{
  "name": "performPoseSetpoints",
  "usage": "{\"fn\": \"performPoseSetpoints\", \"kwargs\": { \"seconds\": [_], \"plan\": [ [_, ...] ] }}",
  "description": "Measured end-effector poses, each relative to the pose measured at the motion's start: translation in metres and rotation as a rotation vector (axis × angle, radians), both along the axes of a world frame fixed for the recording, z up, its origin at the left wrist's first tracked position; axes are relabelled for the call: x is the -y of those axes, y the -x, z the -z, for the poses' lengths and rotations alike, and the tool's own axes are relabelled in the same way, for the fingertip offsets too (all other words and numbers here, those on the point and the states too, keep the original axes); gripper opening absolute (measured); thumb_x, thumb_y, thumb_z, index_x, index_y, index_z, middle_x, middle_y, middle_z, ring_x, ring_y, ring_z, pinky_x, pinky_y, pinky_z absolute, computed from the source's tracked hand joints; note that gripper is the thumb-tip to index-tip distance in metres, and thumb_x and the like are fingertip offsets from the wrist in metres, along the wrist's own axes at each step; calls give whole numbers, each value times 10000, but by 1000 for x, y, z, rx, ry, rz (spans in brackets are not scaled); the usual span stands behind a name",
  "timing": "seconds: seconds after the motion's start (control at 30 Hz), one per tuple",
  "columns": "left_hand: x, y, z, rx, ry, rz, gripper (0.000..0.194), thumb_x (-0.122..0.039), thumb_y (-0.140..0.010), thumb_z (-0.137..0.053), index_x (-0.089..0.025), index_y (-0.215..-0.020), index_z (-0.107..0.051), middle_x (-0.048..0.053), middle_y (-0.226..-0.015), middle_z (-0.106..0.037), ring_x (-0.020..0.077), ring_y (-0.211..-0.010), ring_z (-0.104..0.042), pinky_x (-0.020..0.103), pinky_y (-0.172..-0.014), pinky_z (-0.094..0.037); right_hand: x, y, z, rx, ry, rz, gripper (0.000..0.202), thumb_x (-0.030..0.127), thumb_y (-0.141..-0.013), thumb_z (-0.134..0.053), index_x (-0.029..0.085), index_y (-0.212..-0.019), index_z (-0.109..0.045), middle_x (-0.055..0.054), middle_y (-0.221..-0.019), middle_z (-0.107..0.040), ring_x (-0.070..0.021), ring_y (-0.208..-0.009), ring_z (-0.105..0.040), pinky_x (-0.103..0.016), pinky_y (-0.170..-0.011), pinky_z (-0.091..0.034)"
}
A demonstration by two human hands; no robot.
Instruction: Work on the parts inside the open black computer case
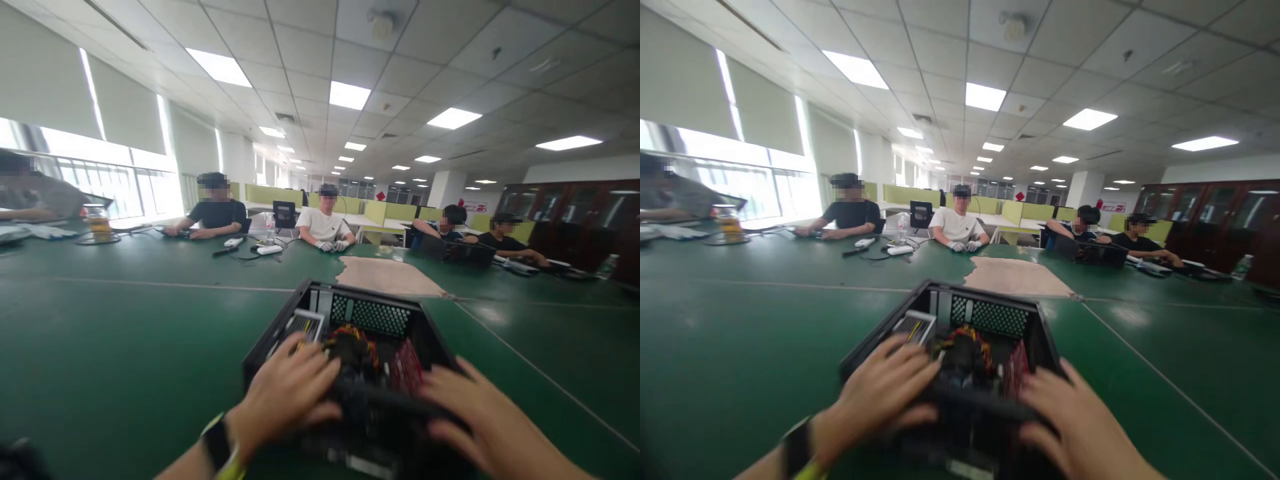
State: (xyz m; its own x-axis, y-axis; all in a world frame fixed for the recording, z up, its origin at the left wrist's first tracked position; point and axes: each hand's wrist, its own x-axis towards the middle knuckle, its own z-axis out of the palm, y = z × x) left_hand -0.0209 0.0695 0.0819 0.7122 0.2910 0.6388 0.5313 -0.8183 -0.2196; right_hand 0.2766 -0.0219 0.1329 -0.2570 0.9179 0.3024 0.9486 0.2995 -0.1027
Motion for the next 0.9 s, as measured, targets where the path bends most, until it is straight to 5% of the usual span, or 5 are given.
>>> {"fn": "performPoseSetpoints", "kwargs": {
  "seconds": [0.13, 0.2, 0.33, 0.47, 0.9],
  "plan": [
    [-29, -88, -43, 160, 191, -109, 456, -422, -887, -499, -205, -1287, -480, 76, -1286, -535, 236, -1163, -467, 416, -1035, -311, -87, 21, 18, -18, -165, 191, 406, 241, -762, -474, 187, -1138, -618, -146, -1051, -624, -302, -958, -562, -464, -835, -436],
    [-12, -101, -21, 176, 351, -3, 451, -354, -881, -486, -250, -1317, -438, 47, -1272, -533, 205, -1111, -484, 370, -988, -352, -79, 25, 49, -134, -94, 156, 389, 227, -777, -455, 182, -1136, -597, -114, -989, -620, -253, -879, -573, -373, -767, -451],
    [17, -72, 43, 301, 809, -251, 217, -286, -798, -536, -192, -985, -591, 57, -982, -612, 206, -896, -538, 324, -790, -417, -29, 4, 120, -470, 274, 176, 342, 182, -740, -451, 193, -1036, -623, 18, -655, -526, -139, -614, -515, -221, -591, -391],
    [7, -49, 67, 158, 1343, -204, 129, -285, -726, -589, -166, -691, -551, -6, -683, -555, 136, -649, -494, 235, -573, -349, -13, -12, 159, -594, 382, 188, 401, 117, -639, -450, 192, -972, -661, 48, -585, -437, -115, -563, -449, -208, -563, -343],
    [9, -46, 69, 139, 1435, -135, 174, -318, -689, -580, -156, -638, -545, -26, -652, -480, 116, -638, -420, 222, -579, -308, 2, -42, 163, -335, 27, 444, 182, 222, -780, -409, 225, -864, -569, -16, -759, -582, -164, -682, -571, -250, -617, -417]
  ]
}}
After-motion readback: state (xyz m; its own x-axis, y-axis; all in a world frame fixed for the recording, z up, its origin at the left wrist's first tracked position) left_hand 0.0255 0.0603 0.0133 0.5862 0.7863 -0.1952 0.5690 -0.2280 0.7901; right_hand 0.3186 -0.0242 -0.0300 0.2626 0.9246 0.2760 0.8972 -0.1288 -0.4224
